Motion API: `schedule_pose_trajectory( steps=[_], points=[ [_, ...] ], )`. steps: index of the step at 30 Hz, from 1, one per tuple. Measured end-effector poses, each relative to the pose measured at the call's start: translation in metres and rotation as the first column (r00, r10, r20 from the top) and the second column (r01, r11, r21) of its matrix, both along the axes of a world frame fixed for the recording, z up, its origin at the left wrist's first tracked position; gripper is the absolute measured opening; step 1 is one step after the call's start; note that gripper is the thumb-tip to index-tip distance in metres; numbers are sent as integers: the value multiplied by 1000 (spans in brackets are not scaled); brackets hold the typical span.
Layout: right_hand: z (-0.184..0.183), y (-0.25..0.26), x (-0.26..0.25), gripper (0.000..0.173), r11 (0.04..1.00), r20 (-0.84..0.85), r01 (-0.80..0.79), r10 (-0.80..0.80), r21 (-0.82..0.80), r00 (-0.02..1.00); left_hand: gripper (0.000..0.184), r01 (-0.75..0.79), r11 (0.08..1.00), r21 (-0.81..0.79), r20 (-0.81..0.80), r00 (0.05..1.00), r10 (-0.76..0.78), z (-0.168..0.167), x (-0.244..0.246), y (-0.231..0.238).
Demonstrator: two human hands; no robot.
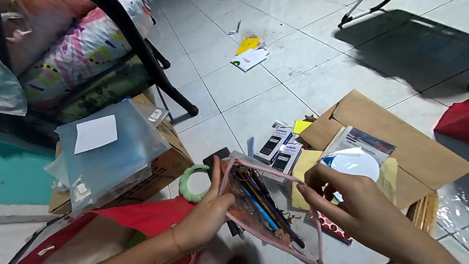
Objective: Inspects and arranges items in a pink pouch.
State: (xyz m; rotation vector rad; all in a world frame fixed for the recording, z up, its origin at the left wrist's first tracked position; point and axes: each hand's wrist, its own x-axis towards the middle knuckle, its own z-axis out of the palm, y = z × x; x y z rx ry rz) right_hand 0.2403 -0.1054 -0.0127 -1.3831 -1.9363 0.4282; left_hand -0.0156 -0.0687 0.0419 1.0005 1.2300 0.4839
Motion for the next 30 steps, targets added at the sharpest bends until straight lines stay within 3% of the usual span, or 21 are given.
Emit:
schedule_pose_trajectory(
  steps=[5, 10, 15, 19, 21, 26, 30],
  points=[
    [9, 1, -5, 7, 980, -28, 17, -11, 197, 1000, 86, -40, 997, -71, 128, 991, 49, -1, 2, -3],
    [12, 3, -11, 25, 931, 218, -184, 117, 317, 969, 86, -27, 997, -68, 152, 988, 37, 1, 7, -6],
    [16, -3, -26, 18, 970, 382, -158, 77, 186, 921, 92, -37, 997, -74, 105, 993, 45, 1, 9, -7],
    [10, -6, -46, 41, 987, 505, -79, -2, 138, 863, 107, 37, 993, 113, 41, 998, -42, -5, 10, -13],
    [6, -6, -54, 44, 985, 532, -20, -75, 171, 843, 108, 57, 982, 182, 29, 998, -64, -4, 11, -15],
    [5, -3, -55, 35, 984, 504, 36, -121, 176, 855, 111, 30, 970, 242, 41, 998, -41, 0, 14, -20],
    [12, 0, -32, 20, 998, 385, -59, 59, -11, 921, 107, 43, 980, 194, 54, 997, -55, -3, 12, -17]
  ],
)
